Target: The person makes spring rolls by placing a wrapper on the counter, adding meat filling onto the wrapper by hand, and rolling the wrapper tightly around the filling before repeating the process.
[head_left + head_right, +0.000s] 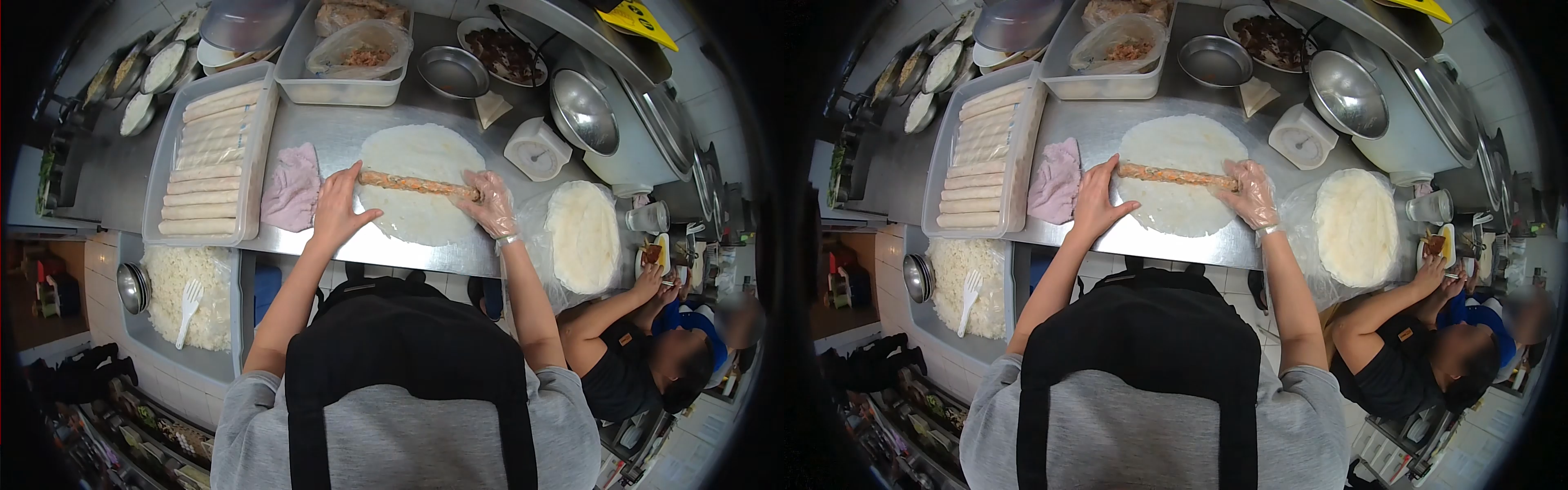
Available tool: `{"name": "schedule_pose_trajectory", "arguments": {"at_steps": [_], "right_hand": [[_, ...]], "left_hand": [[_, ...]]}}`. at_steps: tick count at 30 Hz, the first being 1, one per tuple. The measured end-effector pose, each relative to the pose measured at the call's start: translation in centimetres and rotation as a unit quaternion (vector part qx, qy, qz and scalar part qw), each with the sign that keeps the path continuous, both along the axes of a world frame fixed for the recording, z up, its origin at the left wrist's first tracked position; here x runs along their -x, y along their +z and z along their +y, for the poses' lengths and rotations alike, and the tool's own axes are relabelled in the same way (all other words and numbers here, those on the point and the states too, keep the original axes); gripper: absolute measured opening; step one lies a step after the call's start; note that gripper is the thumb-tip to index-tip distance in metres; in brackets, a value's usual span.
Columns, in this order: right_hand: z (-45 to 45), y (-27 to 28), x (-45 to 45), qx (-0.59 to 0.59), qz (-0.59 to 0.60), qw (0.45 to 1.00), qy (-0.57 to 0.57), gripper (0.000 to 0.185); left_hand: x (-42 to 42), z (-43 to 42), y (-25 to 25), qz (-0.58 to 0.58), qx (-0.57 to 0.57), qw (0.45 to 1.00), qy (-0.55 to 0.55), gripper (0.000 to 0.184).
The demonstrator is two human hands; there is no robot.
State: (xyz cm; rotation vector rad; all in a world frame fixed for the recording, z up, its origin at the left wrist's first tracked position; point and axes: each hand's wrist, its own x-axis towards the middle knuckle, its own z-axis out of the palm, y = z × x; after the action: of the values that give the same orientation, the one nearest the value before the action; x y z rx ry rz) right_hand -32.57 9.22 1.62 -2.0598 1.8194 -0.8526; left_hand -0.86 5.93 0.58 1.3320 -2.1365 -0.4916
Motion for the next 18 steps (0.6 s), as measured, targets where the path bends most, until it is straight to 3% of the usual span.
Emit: {"name": "schedule_pose_trajectory", "arguments": {"at_steps": [7, 10, 15, 18], "right_hand": [[0.4, -0.2, 1.4, -0.042, -0.026, 0.998, 0.034, 0.050], [0.9, 0.5, 1.5, 0.012, 0.002, 1.000, 0.007, 0.046], [0.7, -0.8, 2.6, -0.031, 0.015, 0.999, 0.032, 0.055], [1.1, 0.8, 2.3, -0.083, 0.001, 0.997, 0.009, 0.050]], "left_hand": [[0.0, 0.0, 0.1, 0.001, -0.004, 1.000, -0.002, 0.097], [0.0, 0.0, 0.0, 0.001, 0.000, 1.000, -0.001, 0.097], [0.1, 0.0, 0.0, 0.002, -0.010, 1.000, 0.001, 0.097], [0.0, 0.0, 0.0, 0.001, -0.002, 1.000, -0.001, 0.097]]}}
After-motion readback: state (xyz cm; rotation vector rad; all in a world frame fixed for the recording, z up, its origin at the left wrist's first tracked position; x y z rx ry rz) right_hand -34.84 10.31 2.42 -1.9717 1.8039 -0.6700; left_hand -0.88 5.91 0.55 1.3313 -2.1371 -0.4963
